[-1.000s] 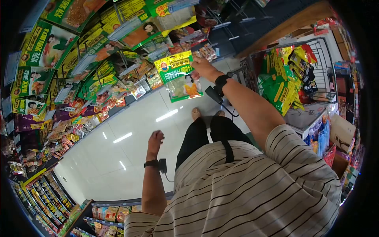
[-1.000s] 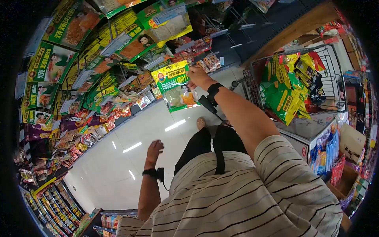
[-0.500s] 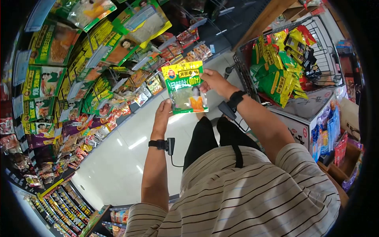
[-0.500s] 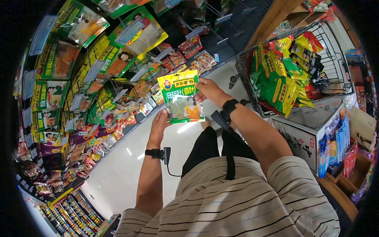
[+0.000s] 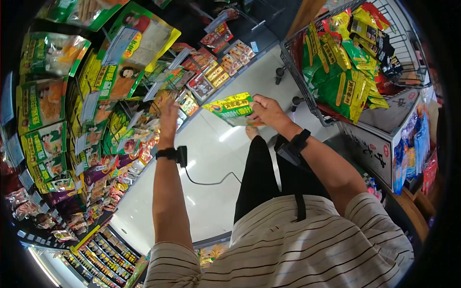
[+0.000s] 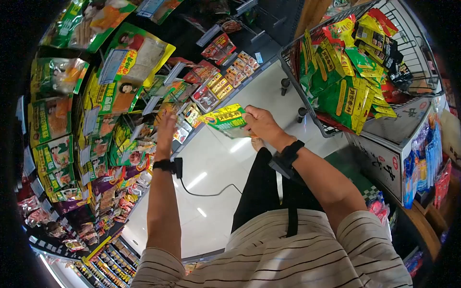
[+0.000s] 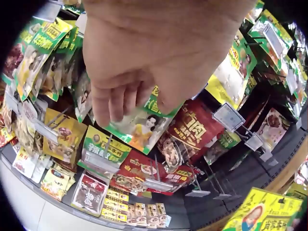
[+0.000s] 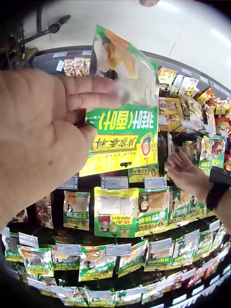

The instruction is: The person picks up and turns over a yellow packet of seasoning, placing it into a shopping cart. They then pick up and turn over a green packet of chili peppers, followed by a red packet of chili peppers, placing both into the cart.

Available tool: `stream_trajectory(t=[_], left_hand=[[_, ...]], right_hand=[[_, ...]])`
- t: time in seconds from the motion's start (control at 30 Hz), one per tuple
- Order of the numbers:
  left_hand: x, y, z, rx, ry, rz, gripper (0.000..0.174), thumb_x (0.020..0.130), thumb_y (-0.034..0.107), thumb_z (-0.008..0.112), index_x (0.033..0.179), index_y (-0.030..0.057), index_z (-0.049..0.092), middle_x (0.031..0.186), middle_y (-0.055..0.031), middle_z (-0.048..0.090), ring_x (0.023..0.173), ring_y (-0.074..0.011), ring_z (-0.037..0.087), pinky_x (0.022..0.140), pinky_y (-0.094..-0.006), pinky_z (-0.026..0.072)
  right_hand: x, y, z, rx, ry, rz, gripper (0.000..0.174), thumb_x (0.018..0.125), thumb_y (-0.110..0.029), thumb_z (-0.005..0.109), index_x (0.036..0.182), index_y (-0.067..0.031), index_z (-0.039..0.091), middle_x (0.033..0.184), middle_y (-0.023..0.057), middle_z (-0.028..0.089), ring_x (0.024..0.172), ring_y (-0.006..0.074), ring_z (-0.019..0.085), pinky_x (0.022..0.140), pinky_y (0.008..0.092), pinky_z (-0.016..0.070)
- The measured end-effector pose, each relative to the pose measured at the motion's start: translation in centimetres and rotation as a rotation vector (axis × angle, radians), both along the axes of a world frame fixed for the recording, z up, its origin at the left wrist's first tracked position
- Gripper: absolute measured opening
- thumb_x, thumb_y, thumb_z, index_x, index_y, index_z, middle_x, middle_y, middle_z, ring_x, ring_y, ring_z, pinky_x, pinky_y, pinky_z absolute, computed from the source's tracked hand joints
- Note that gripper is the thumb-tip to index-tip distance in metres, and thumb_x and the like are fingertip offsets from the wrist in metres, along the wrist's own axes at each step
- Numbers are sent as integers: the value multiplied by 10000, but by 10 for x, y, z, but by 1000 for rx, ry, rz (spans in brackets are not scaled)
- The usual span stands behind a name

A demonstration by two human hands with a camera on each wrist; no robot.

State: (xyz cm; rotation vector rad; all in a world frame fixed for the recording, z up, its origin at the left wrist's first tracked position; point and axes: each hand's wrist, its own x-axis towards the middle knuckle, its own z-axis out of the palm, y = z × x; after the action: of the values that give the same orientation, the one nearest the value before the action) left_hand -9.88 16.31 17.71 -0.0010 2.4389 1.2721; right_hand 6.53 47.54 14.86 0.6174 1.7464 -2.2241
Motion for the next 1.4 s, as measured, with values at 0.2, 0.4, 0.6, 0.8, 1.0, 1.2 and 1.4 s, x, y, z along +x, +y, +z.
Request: stream_trajectory(t=[0.2, 0.4, 0.6, 0.8, 1.0, 1.2, 1.4], left_hand=[[64, 50, 17, 141, -80, -126, 589, 920, 297, 694, 1397, 24, 483, 1414, -159, 519, 1311, -240, 484, 1100, -378, 370], [76, 27, 32, -248, 187, -369, 289, 912, 221, 673, 1138, 42, 658, 976, -164, 689, 909, -319, 662, 806, -364, 510], [89, 5, 41, -189, 109, -290, 187, 943, 178, 630, 980, -6, 641, 804, -169, 638, 672, -260, 572, 651, -333, 473], [101, -12, 15, -245, 71, -287, 203, 971, 204, 587, 997, 17, 660, 772, -156, 626, 659, -233, 575, 647, -331, 480], [124, -11, -18, -477, -66, -303, 216, 967, 213, 602, 997, 7, 659, 800, -134, 661, 734, -177, 597, 709, -324, 489], [131, 24, -33, -353, -313, -151, 213, 955, 210, 607, 1025, 22, 679, 885, -140, 688, 768, -236, 642, 722, -338, 504], [130, 29, -61, -329, -265, -170, 185, 947, 184, 631, 996, 12, 678, 865, -160, 683, 755, -264, 657, 691, -347, 512]], right_hand=[[-25, -17, -6, 205, 114, 176, 175, 1002, -172, 529, 1025, -11, 594, 815, 12, 596, 739, 78, 590, 684, 243, 515], [-37, -28, 13, 303, 153, 311, 156, 991, -160, 530, 961, -19, 588, 730, 12, 545, 702, 85, 559, 675, 265, 506], [-64, -38, 21, 204, 33, 358, 154, 939, -185, 545, 956, -60, 633, 767, 103, 626, 717, 186, 662, 642, 349, 528], [-141, -17, 19, 198, 207, 115, 211, 896, -170, 621, 1076, -59, 630, 893, 116, 687, 774, 211, 685, 663, 350, 538], [-219, -20, -27, 257, 283, -45, 359, 866, -190, 656, 1203, -75, 613, 944, 166, 691, 897, 329, 671, 811, 384, 531], [-261, -26, -50, 339, 276, 55, 415, 870, -255, 656, 1255, -106, 617, 1007, 177, 699, 946, 349, 670, 839, 438, 528], [-280, -34, -58, 453, 326, 115, 316, 893, -275, 621, 1168, -120, 644, 978, 164, 688, 954, 355, 655, 805, 477, 527]])
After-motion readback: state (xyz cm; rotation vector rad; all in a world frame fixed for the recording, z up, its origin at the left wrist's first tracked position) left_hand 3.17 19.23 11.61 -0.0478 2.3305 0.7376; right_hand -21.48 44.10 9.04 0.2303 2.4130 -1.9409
